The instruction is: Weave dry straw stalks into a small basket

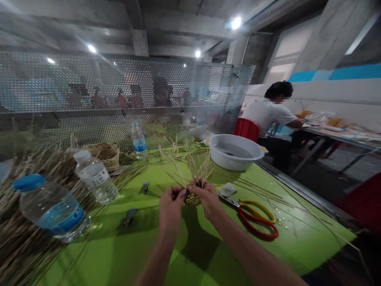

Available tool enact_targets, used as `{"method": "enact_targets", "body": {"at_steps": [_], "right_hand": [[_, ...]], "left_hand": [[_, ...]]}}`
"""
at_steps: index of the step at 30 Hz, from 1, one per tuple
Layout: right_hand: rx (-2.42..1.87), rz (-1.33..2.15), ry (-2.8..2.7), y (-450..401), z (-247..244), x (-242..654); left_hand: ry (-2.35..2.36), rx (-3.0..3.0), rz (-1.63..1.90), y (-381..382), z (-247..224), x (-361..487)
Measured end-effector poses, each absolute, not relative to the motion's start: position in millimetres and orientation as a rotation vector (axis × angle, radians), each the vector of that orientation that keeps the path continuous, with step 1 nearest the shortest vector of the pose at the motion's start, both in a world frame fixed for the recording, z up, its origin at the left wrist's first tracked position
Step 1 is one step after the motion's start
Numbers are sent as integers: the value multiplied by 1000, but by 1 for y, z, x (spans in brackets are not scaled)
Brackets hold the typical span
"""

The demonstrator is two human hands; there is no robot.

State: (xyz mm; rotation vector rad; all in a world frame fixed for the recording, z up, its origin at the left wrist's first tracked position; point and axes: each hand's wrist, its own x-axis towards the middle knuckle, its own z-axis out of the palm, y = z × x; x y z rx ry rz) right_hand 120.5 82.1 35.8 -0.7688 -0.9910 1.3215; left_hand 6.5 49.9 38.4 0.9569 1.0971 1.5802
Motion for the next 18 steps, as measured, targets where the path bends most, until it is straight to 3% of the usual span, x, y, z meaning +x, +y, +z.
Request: {"method": "enact_targets", "body": {"at_steps": [18], "right_hand": [[-790,1626,-1007,81,42,133]], "left_hand": [[1105,979,1468,52,45,-3]]}}
